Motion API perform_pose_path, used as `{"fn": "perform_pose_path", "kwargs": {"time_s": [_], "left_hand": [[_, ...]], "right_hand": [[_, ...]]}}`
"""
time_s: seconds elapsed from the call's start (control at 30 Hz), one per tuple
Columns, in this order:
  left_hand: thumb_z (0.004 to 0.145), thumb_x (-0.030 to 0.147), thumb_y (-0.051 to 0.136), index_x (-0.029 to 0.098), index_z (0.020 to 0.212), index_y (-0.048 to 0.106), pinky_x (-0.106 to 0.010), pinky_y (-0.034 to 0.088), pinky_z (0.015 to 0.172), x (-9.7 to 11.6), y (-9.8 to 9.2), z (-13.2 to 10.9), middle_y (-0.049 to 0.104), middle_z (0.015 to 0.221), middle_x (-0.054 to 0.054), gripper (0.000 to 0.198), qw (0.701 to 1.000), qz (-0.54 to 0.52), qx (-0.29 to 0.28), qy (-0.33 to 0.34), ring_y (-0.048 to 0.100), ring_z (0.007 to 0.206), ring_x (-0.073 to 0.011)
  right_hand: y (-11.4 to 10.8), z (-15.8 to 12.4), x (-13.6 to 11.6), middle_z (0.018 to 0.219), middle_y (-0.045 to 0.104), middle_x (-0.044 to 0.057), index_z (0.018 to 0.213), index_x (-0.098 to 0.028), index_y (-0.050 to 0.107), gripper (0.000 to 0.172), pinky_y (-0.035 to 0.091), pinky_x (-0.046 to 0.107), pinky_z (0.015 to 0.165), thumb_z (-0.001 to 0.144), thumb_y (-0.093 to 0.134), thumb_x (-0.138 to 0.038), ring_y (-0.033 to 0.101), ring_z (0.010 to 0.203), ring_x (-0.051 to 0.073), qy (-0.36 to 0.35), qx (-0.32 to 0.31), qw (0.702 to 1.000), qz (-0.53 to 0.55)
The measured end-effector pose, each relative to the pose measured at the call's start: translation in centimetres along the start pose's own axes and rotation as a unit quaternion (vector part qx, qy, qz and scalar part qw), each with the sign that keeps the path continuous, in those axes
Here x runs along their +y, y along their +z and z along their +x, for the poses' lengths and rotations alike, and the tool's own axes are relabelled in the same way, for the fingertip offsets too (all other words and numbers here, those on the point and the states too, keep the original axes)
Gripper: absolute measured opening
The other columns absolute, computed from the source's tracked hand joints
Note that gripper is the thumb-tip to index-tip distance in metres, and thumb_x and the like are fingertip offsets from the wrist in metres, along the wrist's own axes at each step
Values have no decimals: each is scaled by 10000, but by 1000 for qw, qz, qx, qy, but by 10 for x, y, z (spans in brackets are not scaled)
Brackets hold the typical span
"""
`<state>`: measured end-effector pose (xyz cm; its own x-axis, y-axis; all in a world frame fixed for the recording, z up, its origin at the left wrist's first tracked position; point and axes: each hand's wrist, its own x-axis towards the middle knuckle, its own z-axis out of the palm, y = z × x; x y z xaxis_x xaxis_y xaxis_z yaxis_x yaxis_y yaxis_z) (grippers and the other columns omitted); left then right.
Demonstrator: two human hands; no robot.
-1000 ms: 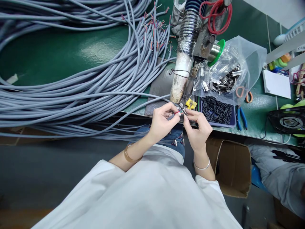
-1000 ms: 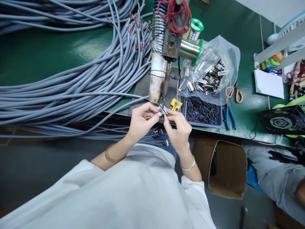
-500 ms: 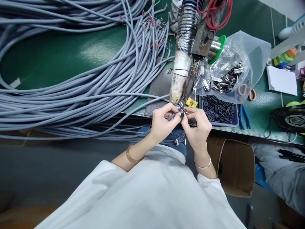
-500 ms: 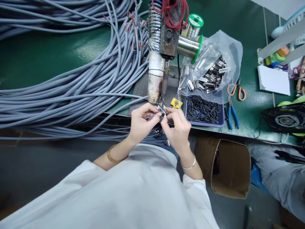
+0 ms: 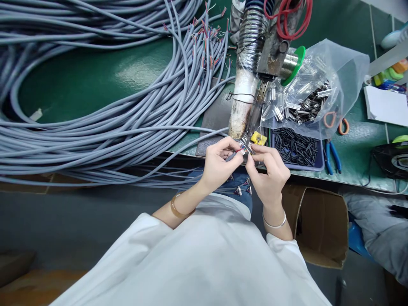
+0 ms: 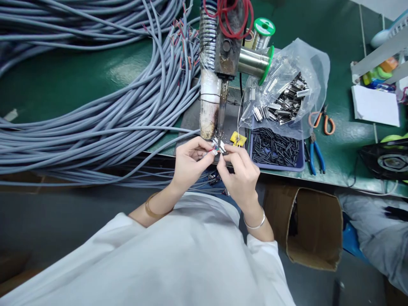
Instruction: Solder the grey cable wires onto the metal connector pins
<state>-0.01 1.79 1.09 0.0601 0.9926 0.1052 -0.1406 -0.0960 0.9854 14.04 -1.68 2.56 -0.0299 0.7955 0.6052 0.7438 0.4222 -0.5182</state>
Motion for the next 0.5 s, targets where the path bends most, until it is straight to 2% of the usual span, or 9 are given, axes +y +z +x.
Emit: {"fn": "perform_pose_path", "kwargs": {"time_s": [0.17,0.27,0.33,0.4,0.47,0.5], "left_hand": [[743,131,685,149,705,591,-157,444,551,-4,-4,-1,619,724,20,103,998,-7,-26,-51,550,596,-60],[736,152,701,148,696,590,-159,426,537,-4,-4,-4,633,727,12,117,996,-15,-34,-77,547,591,-59],[722,161,720,146,693,593,-154,386,495,-3,-4,-7,629,710,15,132,993,-31,-43,-101,515,548,-45],[698,166,752,145,693,596,-153,324,435,-1,-5,-9,602,652,32,158,987,-62,-64,-136,455,472,-25],[678,179,787,145,697,598,-157,278,390,0,-7,-11,579,595,48,193,974,-108,-95,-177,411,406,-15],[679,196,799,145,701,597,-160,268,375,1,-10,-11,594,590,44,210,964,-136,-112,-198,408,383,-15]], "right_hand": [[-1,-7,4,1025,770,58,855,-230,586,146,611,297,798,886,657,-106,755,933,170,-25,-20,999,-5],[-6,-10,4,1005,776,36,923,-232,608,106,615,275,742,917,640,-131,763,866,153,26,-9,999,27],[-12,-13,2,960,772,18,962,-231,619,70,591,242,629,941,629,-165,740,713,120,90,29,994,58],[-21,-16,1,819,739,-16,963,-228,616,31,529,218,515,953,627,-201,685,580,99,122,91,984,86],[-30,-19,2,678,674,-48,934,-229,613,36,490,216,475,944,640,-207,660,545,106,107,137,978,113],[-34,-20,2,652,664,-51,916,-230,617,57,495,221,483,928,657,-192,672,566,117,85,138,979,126]]}}
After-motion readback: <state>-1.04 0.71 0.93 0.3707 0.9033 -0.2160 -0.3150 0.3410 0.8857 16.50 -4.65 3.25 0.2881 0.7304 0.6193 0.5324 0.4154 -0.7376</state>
